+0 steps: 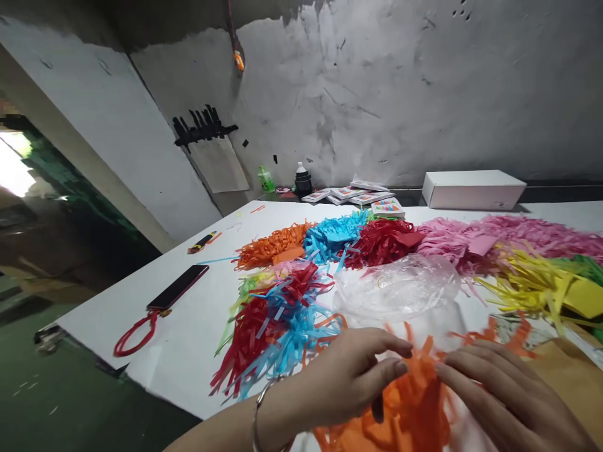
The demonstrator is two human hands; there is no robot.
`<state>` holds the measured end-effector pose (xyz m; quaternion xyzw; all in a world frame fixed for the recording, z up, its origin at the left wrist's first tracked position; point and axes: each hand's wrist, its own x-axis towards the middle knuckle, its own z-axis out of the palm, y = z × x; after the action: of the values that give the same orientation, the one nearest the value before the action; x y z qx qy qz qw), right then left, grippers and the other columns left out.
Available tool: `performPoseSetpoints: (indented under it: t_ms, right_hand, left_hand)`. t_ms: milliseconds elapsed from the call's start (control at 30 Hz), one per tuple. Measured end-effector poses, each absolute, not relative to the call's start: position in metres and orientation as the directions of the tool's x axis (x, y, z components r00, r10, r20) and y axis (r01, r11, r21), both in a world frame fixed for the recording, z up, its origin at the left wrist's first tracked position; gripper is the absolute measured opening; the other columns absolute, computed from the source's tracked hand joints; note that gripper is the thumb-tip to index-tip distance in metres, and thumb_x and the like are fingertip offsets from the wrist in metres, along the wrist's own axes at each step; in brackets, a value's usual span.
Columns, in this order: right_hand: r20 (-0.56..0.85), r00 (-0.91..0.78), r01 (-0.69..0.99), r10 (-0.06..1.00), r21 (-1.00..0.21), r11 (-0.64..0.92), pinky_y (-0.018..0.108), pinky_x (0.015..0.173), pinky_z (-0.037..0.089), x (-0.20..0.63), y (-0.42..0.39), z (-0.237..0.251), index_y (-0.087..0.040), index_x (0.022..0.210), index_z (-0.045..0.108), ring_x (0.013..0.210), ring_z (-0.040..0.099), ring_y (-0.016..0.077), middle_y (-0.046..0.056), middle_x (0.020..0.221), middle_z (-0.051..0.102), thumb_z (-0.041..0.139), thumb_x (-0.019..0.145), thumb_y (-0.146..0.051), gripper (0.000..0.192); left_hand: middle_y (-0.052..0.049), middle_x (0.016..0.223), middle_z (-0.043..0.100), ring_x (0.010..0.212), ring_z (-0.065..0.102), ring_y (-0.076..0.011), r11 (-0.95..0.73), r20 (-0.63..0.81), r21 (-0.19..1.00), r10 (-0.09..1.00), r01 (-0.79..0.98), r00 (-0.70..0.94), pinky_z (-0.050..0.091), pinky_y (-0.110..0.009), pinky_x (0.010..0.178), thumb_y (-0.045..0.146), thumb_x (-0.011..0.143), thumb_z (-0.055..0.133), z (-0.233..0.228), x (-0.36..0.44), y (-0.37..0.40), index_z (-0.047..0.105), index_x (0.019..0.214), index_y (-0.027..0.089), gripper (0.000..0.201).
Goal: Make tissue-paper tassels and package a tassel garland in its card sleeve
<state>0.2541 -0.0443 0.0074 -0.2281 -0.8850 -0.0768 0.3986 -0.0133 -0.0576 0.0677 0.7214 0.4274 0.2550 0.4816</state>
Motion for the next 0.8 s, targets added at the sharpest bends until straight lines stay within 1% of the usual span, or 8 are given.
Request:
performPoseSetpoints:
  t_ms: [67,133,200,333,467,567,700,800]
  right_hand:
    - [0.756,-0.606,0.429,0.249,0.047,0.902,0.036,0.100,0.051,0.234,-0.043,0.026,-0.019,0.128,0.066,0.098,0.071,0.0212,0.007,0.106,0.077,0.043,0.103,-0.021,0.034]
    - [0.782,-0.575,0.422,0.241,0.031,0.906,0.036,0.094,0.054,0.223,-0.042,0.031,-0.015,0.129,0.063,0.098,0.071,0.0217,0.010,0.103,0.076,0.044,0.100,-0.014,0.035]
    - [0.797,-0.538,0.410,0.276,-0.039,0.911,0.034,0.088,0.057,0.220,-0.042,0.024,-0.014,0.127,0.064,0.095,0.071,0.0210,0.010,0.100,0.074,0.049,0.097,-0.010,0.034]
    - [0.789,-0.479,0.372,0.384,-0.213,0.903,0.027,0.081,0.060,0.218,-0.044,0.005,-0.016,0.121,0.064,0.094,0.071,0.0193,0.010,0.100,0.073,0.054,0.093,-0.007,0.031]
    - [0.751,-0.331,0.382,0.572,-0.448,0.808,0.024,0.079,0.062,0.204,-0.052,-0.009,-0.020,0.118,0.063,0.092,0.073,0.0183,0.009,0.103,0.071,0.053,0.095,-0.009,0.028]
    - [0.734,-0.254,0.386,0.630,-0.520,0.762,0.023,0.076,0.062,0.194,-0.054,-0.020,-0.022,0.121,0.063,0.091,0.074,0.0189,0.008,0.105,0.071,0.059,0.093,-0.013,0.030]
    - [0.720,-0.283,0.355,0.634,-0.535,0.766,0.020,0.076,0.061,0.195,-0.052,-0.031,-0.024,0.130,0.060,0.088,0.074,0.0160,0.005,0.103,0.072,0.058,0.093,-0.008,0.040]
    - [0.738,-0.317,0.357,0.595,-0.489,0.796,0.020,0.080,0.060,0.197,-0.049,-0.031,-0.023,0.134,0.057,0.095,0.074,0.0172,0.006,0.108,0.072,0.056,0.093,-0.008,0.044]
  left_hand:
    - [0.002,0.065,0.062,0.043,0.049,-0.0070,0.139,-0.226,0.970,0.813,0.198,0.536,0.038,-0.019,0.043,0.050,0.089,0.062,0.063,-0.004,-0.049,0.073,0.109,0.016,0.041]
    - [0.004,0.061,0.059,0.040,0.042,-0.0044,0.333,-0.309,0.940,0.753,0.068,0.581,0.032,-0.018,0.039,0.055,0.077,0.075,0.053,0.001,-0.041,0.076,0.093,0.014,0.044]
    - [0.001,0.065,0.065,0.042,0.043,-0.0039,0.420,-0.348,0.908,0.746,0.006,0.568,0.031,-0.017,0.038,0.050,0.066,0.086,0.044,0.002,-0.037,0.074,0.079,0.013,0.041]
    - [-0.001,0.064,0.068,0.044,0.047,-0.0049,0.509,-0.392,0.856,0.755,-0.092,0.527,0.027,-0.017,0.038,0.038,0.059,0.093,0.028,0.002,-0.038,0.072,0.072,0.012,0.035]
    - [0.003,0.056,0.059,0.043,0.046,-0.0045,0.427,-0.279,0.834,0.873,-0.350,0.400,0.030,-0.018,0.042,0.037,0.052,0.096,0.017,0.013,-0.044,0.071,0.066,0.012,0.039]
    - [0.001,0.057,0.061,0.047,0.050,-0.0058,0.308,-0.209,0.852,0.942,-0.424,0.264,0.034,-0.018,0.048,0.038,0.055,0.095,0.011,0.022,-0.045,0.072,0.063,0.011,0.037]
    - [-0.003,0.062,0.067,0.055,0.060,-0.0127,0.260,-0.175,0.914,0.945,-0.311,0.277,0.046,-0.024,0.057,0.042,0.063,0.090,0.007,0.020,-0.042,0.074,0.074,0.011,0.037]
    - [-0.005,0.070,0.069,0.065,0.062,-0.0148,-0.006,0.027,0.997,0.964,-0.077,0.264,0.048,-0.026,0.064,0.035,0.072,0.085,0.008,0.013,-0.042,0.075,0.082,0.013,0.026]
